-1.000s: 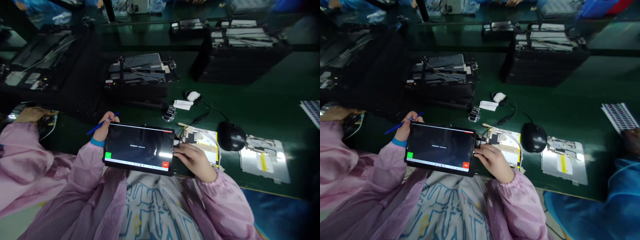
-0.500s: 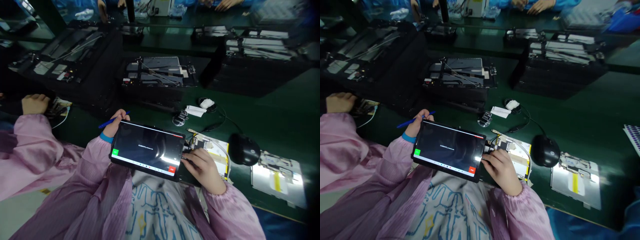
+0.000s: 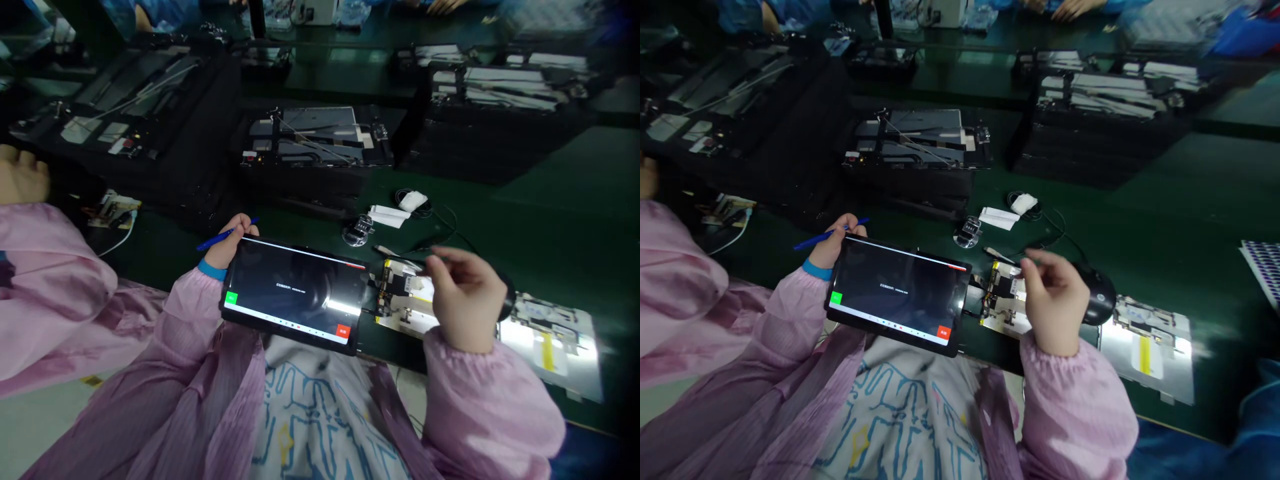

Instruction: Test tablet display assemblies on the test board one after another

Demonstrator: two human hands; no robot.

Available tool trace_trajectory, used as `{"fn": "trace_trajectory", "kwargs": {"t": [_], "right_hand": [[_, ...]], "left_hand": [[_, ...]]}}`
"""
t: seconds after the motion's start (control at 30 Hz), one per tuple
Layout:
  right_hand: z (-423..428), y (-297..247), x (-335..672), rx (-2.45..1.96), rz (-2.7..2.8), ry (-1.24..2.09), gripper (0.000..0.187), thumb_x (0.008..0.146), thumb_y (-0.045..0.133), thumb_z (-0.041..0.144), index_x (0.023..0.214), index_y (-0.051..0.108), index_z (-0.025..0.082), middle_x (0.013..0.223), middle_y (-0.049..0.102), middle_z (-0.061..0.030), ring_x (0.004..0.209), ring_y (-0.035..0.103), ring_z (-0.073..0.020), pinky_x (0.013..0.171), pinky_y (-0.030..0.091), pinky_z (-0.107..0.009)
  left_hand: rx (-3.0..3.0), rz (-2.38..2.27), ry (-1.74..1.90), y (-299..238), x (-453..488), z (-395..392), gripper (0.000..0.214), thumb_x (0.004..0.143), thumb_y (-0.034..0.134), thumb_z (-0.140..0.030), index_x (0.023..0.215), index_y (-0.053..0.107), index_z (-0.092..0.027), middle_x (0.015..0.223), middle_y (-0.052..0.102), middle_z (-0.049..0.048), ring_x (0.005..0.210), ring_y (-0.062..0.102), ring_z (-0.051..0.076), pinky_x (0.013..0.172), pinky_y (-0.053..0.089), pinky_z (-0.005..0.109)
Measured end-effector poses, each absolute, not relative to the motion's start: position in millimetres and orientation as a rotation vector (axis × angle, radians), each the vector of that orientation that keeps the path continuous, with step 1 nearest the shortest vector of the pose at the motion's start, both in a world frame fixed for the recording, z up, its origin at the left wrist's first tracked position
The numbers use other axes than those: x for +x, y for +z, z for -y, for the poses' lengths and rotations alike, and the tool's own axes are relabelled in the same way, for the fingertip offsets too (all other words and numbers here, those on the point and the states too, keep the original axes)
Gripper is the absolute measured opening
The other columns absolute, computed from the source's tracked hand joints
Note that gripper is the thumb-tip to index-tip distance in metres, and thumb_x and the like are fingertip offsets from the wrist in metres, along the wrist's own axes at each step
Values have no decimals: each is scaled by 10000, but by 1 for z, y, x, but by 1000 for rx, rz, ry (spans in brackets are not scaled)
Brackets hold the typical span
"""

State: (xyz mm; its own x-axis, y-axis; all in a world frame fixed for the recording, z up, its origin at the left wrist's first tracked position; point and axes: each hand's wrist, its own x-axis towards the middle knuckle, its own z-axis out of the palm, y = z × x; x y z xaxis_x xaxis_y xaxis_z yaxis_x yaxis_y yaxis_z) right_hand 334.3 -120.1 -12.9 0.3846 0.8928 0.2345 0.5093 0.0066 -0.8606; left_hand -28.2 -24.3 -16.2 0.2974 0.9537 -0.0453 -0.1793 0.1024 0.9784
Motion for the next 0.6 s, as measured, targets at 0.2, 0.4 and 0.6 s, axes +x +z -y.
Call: {"fn": "trace_trajectory", "kwargs": {"t": [0.2, 0.4, 0.6], "right_hand": [[135, 16, 243, -1329, 1802, 486, 564, 860, 609, 374, 1365, 431, 199, 1295, 543, -177, 1252, 494, -299, 1030, 425, -522], [175, 3, 131, -783, 2509, 575, 630, 889, 572, 378, 1436, 351, 160, 1422, 473, -137, 1415, 276, -326, 1122, 134, -702], [169, 1, 145, -907, 2448, 505, 617, 887, 568, 402, 1419, 366, 163, 1448, 439, -140, 1438, 223, -320, 1125, 39, -699]], "left_hand": [[1123, -909, 1065, -19, -26, 26, 607, 653, 681, -697, 788, 398, -176, 626, 526, -27, 488, 465, 77, 469, 377, 195], [1166, -911, 1045, -20, -27, 26, 608, 672, 652, -712, 777, 376, -181, 613, 520, -28, 494, 468, 80, 471, 384, 196], [1162, -919, 1038, -21, -28, 28, 587, 699, 635, -703, 791, 378, -183, 632, 513, -31, 503, 456, 76, 481, 374, 195]]}}
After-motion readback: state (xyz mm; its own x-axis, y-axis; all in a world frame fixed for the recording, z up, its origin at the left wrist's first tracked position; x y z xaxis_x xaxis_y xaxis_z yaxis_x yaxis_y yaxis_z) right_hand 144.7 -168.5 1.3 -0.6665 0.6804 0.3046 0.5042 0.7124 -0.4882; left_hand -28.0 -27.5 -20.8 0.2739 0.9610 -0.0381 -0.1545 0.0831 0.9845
